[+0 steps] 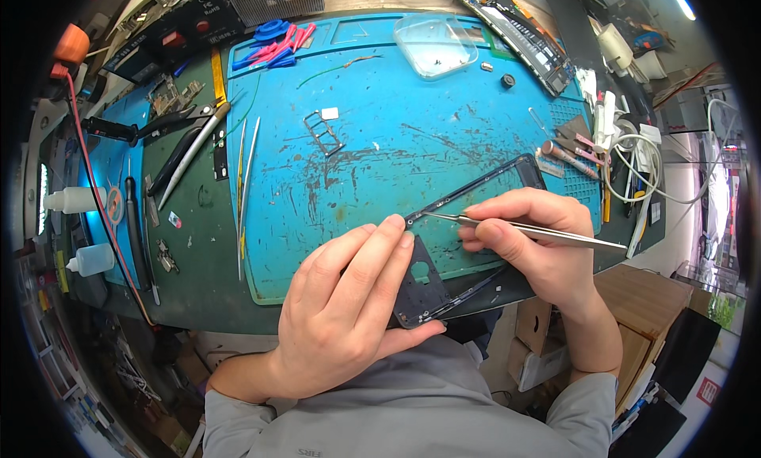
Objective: The person uses a screwdriver to remove screws from a smartphone frame and then uses tweezers to lift and remove small internal components. The work is performed on a cluttered blue workbench with various tools and parts visible.
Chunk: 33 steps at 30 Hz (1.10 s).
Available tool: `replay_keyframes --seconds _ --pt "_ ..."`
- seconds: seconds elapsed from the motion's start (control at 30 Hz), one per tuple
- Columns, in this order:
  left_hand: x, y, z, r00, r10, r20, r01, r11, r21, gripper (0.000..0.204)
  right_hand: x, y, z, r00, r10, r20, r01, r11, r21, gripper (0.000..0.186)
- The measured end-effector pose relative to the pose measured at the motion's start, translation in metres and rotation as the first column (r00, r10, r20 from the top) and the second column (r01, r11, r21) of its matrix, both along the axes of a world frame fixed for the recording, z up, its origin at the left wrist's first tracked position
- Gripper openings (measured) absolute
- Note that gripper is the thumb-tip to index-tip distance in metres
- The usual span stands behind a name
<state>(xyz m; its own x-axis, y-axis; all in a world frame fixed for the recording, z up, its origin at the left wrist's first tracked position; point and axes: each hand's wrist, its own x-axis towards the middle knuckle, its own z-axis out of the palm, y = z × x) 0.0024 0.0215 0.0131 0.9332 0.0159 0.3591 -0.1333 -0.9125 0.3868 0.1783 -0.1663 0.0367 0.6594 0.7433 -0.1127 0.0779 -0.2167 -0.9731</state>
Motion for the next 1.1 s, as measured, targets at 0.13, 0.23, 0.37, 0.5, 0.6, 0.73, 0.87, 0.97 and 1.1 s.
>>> replay_keyframes --seconds 0.13,0.23,0.37,0.5,0.6,0.73,0.87,0.97,1.1 --pt "0.0 0.0 -0.001 1.0 0.001 0.0 -0.001 1.0 -0.001 0.084 0.0 0.001 0.001 1.0 0.0 -0.014 0.0 1.0 0.01 0.019" --pt "0.0 0.0 0.0 1.0 0.003 -0.002 -0.003 1.0 0.002 0.084 0.0 0.001 0.0 1.0 0.002 -0.016 -0.001 1.0 0.022 0.019" --pt "0.0 0.0 0.0 1.0 0.004 0.002 -0.004 1.0 0.008 0.084 0.0 0.001 0.0 1.0 0.009 -0.007 -0.009 1.0 0.016 0.02" --pt "0.0 0.0 0.0 1.0 0.005 0.001 -0.005 1.0 0.019 0.084 0.0 0.002 0.001 1.0 0.012 -0.026 -0.012 1.0 -0.002 0.02" --pt "0.0 0.0 0.0 1.0 0.005 -0.001 -0.005 1.0 0.025 0.084 0.002 0.003 0.003 0.993 -0.012 -0.118 0.009 1.0 -0.021 0.021" --pt "0.0 0.0 0.0 1.0 0.001 0.003 -0.001 1.0 0.025 0.084 0.005 0.005 0.004 0.976 -0.036 -0.216 0.033 0.999 -0.017 0.023" --pt "0.0 0.0 0.0 1.0 -0.002 0.006 0.002 1.0 0.028 0.084 0.013 0.008 0.01 0.955 -0.017 -0.295 -0.002 0.998 -0.062 0.024" --pt "0.0 0.001 0.0 1.0 -0.004 0.016 0.003 0.999 0.033 0.083 0.017 0.008 0.011 0.953 0.005 -0.302 -0.024 0.998 -0.06 0.024" --pt "0.0 0.0 0.0 1.0 0.007 0.008 -0.007 0.999 0.034 0.08 0.023 0.009 0.014 0.931 -0.001 -0.366 -0.026 0.997 -0.071 0.024"
